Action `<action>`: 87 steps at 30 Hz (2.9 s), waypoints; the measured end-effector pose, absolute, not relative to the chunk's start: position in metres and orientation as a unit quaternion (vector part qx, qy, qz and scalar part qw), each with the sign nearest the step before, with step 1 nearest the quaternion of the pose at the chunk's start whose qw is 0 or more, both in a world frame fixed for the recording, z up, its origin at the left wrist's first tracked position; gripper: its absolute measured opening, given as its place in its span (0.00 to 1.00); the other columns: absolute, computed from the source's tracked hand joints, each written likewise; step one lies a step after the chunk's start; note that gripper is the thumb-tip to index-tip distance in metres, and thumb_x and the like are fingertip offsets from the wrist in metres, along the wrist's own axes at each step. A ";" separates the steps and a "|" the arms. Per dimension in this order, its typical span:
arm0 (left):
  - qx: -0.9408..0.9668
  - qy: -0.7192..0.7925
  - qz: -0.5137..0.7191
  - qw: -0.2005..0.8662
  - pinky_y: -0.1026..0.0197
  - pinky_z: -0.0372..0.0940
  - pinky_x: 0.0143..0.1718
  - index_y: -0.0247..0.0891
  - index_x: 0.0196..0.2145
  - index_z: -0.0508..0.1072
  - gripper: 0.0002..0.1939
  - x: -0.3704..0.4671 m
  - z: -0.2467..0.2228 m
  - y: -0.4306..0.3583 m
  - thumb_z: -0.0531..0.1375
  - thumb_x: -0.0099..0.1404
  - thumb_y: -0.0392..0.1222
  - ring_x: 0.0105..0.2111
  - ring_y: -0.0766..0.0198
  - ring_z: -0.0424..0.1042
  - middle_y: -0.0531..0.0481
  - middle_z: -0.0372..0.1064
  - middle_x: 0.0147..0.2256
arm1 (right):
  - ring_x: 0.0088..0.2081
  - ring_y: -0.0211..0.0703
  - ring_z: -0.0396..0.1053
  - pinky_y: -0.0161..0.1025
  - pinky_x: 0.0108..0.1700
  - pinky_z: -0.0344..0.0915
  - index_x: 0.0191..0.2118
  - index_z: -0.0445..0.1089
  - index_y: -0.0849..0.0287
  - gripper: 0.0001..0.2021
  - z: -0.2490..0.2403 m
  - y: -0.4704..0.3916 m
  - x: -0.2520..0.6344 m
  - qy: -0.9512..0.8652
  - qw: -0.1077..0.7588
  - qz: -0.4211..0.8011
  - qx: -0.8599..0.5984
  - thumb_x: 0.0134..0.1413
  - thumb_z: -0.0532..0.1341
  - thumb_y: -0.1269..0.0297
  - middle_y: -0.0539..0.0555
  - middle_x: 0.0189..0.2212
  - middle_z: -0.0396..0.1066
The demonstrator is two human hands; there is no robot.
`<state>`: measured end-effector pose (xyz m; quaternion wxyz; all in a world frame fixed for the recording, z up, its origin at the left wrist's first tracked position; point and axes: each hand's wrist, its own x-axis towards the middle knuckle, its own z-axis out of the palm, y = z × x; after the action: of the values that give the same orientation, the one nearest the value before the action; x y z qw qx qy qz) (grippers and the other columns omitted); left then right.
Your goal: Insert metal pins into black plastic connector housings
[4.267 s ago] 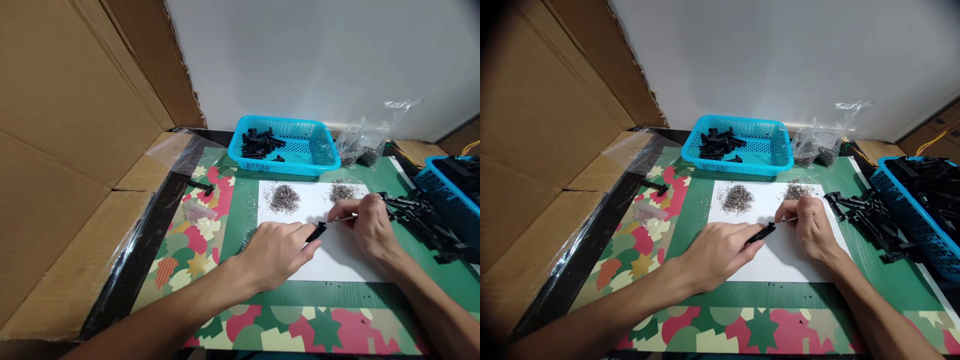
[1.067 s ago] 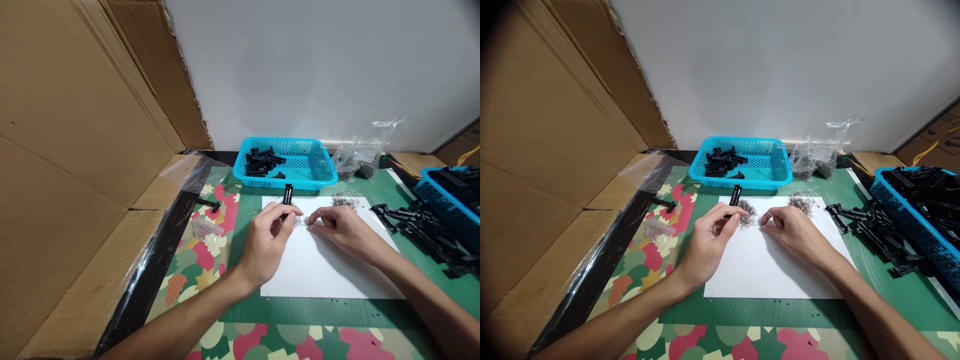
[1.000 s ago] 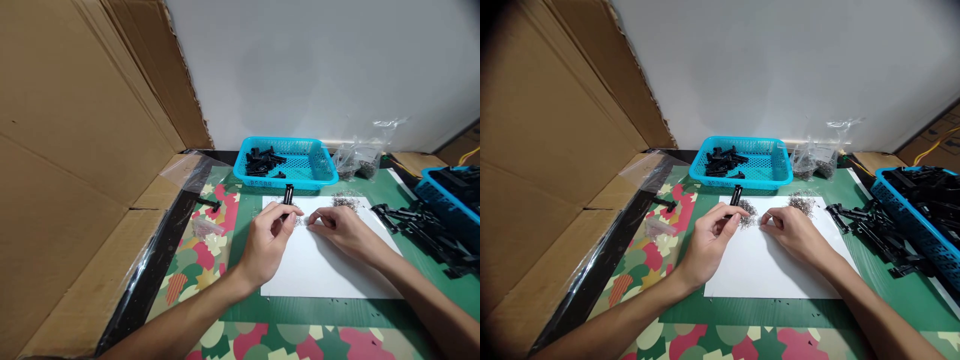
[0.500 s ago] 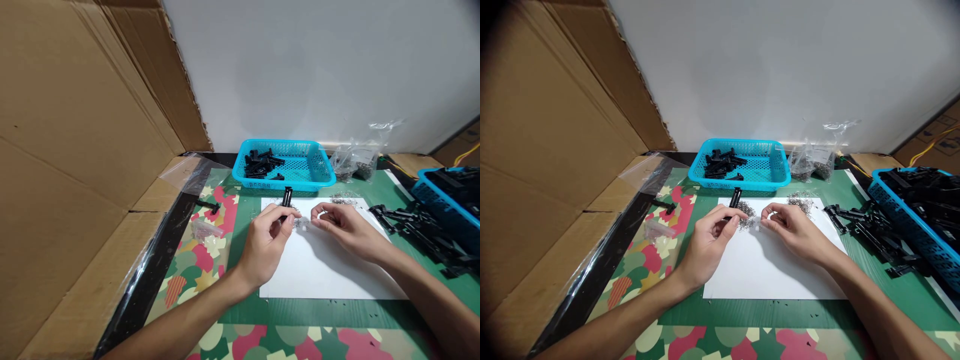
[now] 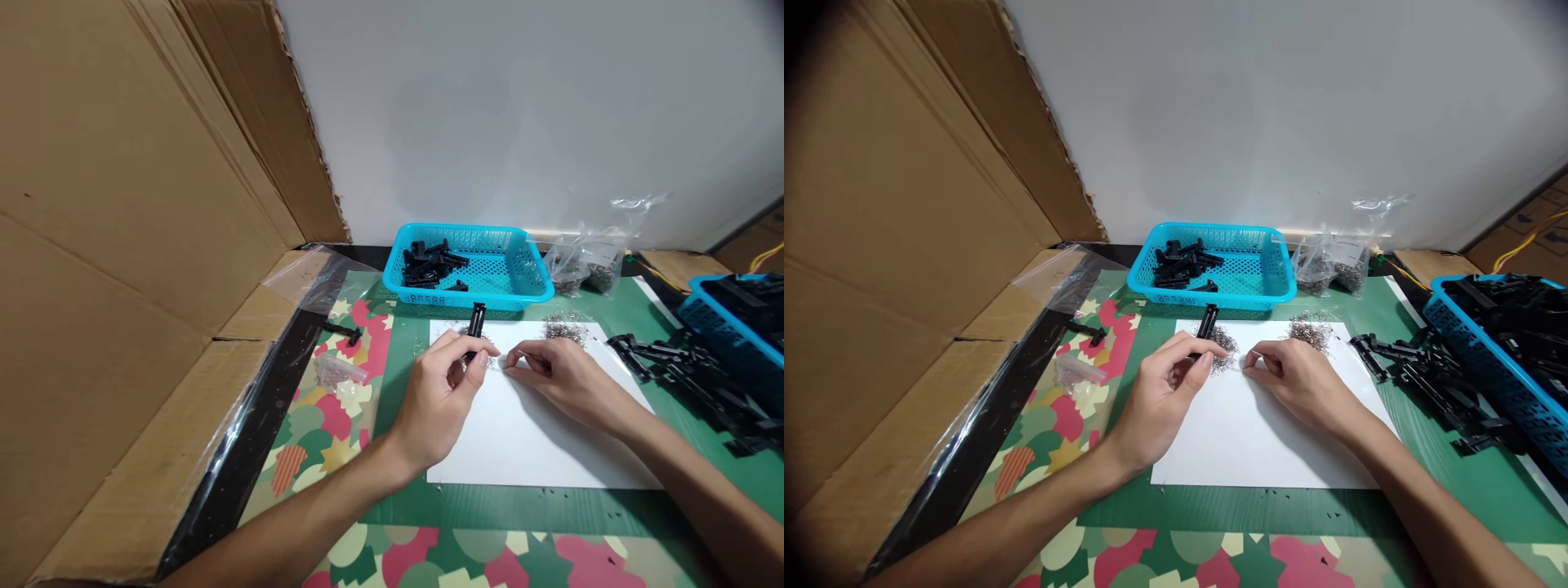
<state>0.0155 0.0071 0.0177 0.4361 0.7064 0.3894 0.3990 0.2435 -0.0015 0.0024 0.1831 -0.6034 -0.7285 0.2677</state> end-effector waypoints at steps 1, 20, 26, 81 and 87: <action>0.708 0.389 0.397 0.435 0.62 0.60 0.33 0.40 0.44 0.81 0.13 0.016 0.018 0.007 0.57 0.78 0.46 0.31 0.64 0.66 0.49 0.72 0.38 | 0.25 0.39 0.58 0.38 0.29 0.49 0.39 0.79 0.56 0.13 0.004 -0.002 0.242 -0.730 0.176 0.268 -0.603 0.68 0.59 0.56 0.48 0.22 0.65; 0.699 0.360 0.398 0.473 0.62 0.62 0.36 0.41 0.42 0.78 0.09 0.016 0.013 0.008 0.62 0.76 0.47 0.35 0.64 0.69 0.51 0.69 0.39 | 0.19 0.30 0.40 0.34 0.22 0.40 0.38 0.71 0.58 0.19 0.002 -0.012 0.217 -0.472 0.437 0.643 -0.415 0.60 0.71 0.47 0.39 0.19 0.47; 0.706 0.360 0.384 0.473 0.61 0.61 0.36 0.41 0.42 0.75 0.09 0.016 0.014 0.007 0.60 0.77 0.47 0.34 0.65 0.67 0.52 0.68 0.39 | 0.20 0.30 0.40 0.34 0.22 0.40 0.39 0.70 0.58 0.15 -0.004 -0.013 0.214 -0.467 0.454 0.645 -0.399 0.62 0.70 0.51 0.39 0.18 0.49; 0.499 0.315 0.338 0.733 0.71 0.41 0.19 0.45 0.54 0.62 0.18 0.017 0.014 0.019 0.60 0.76 0.55 0.19 0.77 0.48 0.59 0.62 0.34 | 0.20 0.32 0.49 0.34 0.24 0.47 0.32 0.79 0.59 0.07 0.013 -0.026 0.216 -0.583 0.516 0.315 -0.542 0.58 0.69 0.62 0.42 0.17 0.51; 0.506 0.347 0.342 0.712 0.72 0.42 0.18 0.41 0.40 0.63 0.20 0.019 0.012 0.022 0.65 0.71 0.57 0.17 0.78 0.46 0.60 0.63 0.28 | 0.20 0.32 0.47 0.34 0.23 0.46 0.31 0.77 0.61 0.12 0.006 -0.018 0.220 -0.531 0.516 0.408 -0.534 0.57 0.70 0.57 0.41 0.17 0.50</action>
<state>0.0188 0.0223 0.0120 0.7117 0.5058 0.3472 0.3420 0.2199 -0.0178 0.0055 0.5159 -0.5340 -0.5309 0.4084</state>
